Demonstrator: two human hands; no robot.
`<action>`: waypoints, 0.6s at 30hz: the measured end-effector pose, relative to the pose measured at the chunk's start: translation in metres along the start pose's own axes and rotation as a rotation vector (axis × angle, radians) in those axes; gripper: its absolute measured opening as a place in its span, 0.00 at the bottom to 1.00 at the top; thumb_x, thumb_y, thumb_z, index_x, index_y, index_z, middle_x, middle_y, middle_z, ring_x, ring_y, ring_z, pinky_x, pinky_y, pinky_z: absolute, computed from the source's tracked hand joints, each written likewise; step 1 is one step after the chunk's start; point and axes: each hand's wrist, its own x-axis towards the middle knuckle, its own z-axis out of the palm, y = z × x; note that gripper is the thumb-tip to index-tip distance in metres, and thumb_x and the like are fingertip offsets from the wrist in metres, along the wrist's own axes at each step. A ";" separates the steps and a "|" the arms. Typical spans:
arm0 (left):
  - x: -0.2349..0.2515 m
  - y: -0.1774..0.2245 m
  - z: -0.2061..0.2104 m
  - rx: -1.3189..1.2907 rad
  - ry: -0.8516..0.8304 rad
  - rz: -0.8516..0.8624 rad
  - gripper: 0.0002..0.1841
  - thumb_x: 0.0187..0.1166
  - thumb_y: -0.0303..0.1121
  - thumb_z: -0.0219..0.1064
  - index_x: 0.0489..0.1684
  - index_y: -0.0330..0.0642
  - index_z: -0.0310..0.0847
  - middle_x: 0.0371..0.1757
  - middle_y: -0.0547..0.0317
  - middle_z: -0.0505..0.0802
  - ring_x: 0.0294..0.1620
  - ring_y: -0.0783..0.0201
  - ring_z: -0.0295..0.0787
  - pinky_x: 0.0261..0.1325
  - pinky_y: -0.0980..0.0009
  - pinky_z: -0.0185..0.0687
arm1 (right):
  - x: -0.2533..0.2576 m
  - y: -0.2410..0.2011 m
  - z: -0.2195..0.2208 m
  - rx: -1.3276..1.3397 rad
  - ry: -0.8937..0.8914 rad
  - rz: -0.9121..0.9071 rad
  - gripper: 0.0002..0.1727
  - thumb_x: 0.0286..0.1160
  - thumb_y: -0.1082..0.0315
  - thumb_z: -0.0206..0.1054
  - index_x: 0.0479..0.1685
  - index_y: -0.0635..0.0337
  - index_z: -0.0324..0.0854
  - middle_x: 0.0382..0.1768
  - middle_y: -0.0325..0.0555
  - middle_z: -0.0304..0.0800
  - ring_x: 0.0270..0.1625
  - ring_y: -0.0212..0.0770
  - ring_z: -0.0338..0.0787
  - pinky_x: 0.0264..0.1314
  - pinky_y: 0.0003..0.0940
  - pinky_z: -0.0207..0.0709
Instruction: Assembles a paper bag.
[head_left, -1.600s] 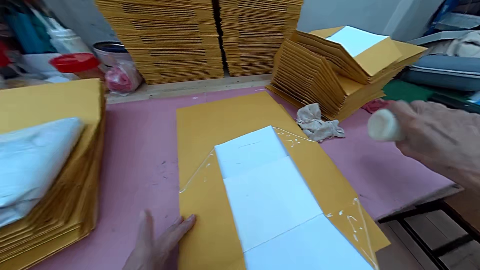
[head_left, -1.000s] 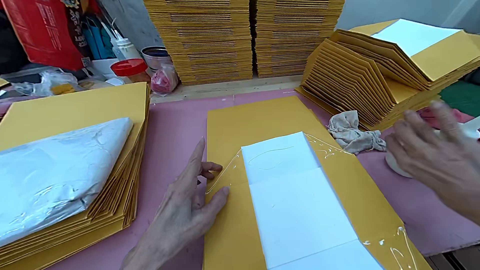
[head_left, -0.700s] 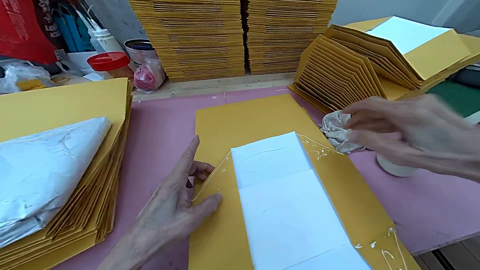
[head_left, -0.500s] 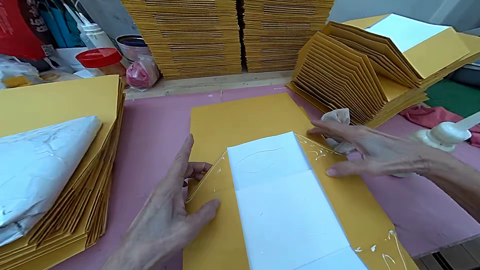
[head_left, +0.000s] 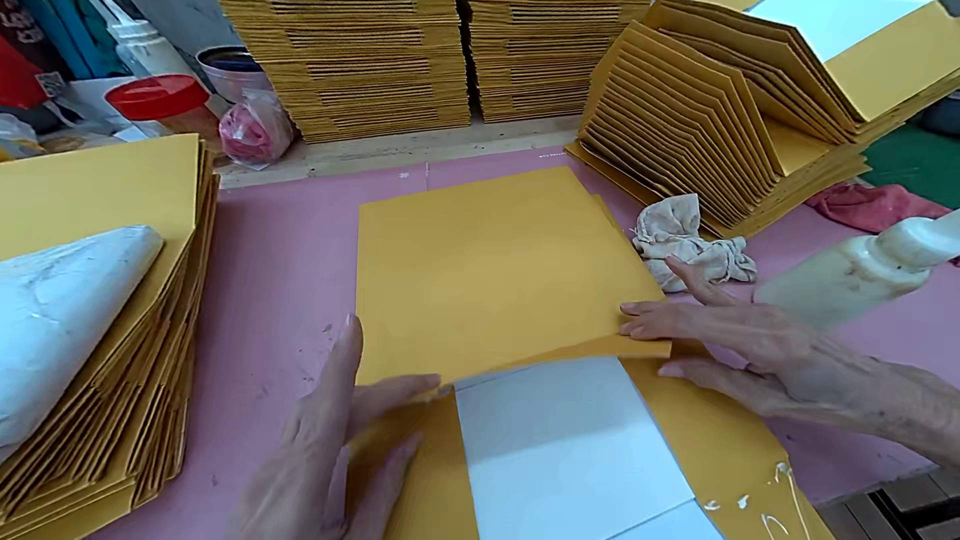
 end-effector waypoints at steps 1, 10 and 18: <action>-0.002 0.006 -0.008 0.003 -0.092 0.014 0.45 0.82 0.38 0.66 0.91 0.24 0.38 0.60 0.46 0.95 0.68 0.63 0.86 0.77 0.62 0.71 | -0.003 0.000 -0.003 0.011 -0.035 -0.003 0.23 0.89 0.52 0.56 0.64 0.57 0.88 0.66 0.38 0.92 0.82 0.36 0.78 0.97 0.55 0.41; -0.002 0.037 -0.033 0.018 -0.704 -0.152 0.72 0.55 0.74 0.68 0.90 0.20 0.41 0.85 0.24 0.66 0.86 0.17 0.50 0.88 0.28 0.31 | -0.024 -0.041 -0.020 -0.156 -0.365 0.034 0.64 0.54 0.13 0.51 0.92 0.49 0.63 0.91 0.46 0.62 0.94 0.57 0.55 0.89 0.76 0.38; -0.008 0.017 -0.035 -0.010 -0.671 -0.085 0.75 0.48 0.82 0.65 0.95 0.34 0.38 0.85 0.16 0.61 0.86 0.14 0.47 0.87 0.29 0.41 | -0.031 -0.038 -0.017 -0.076 -0.320 0.050 0.59 0.55 0.16 0.55 0.88 0.45 0.70 0.89 0.43 0.67 0.94 0.52 0.56 0.91 0.74 0.38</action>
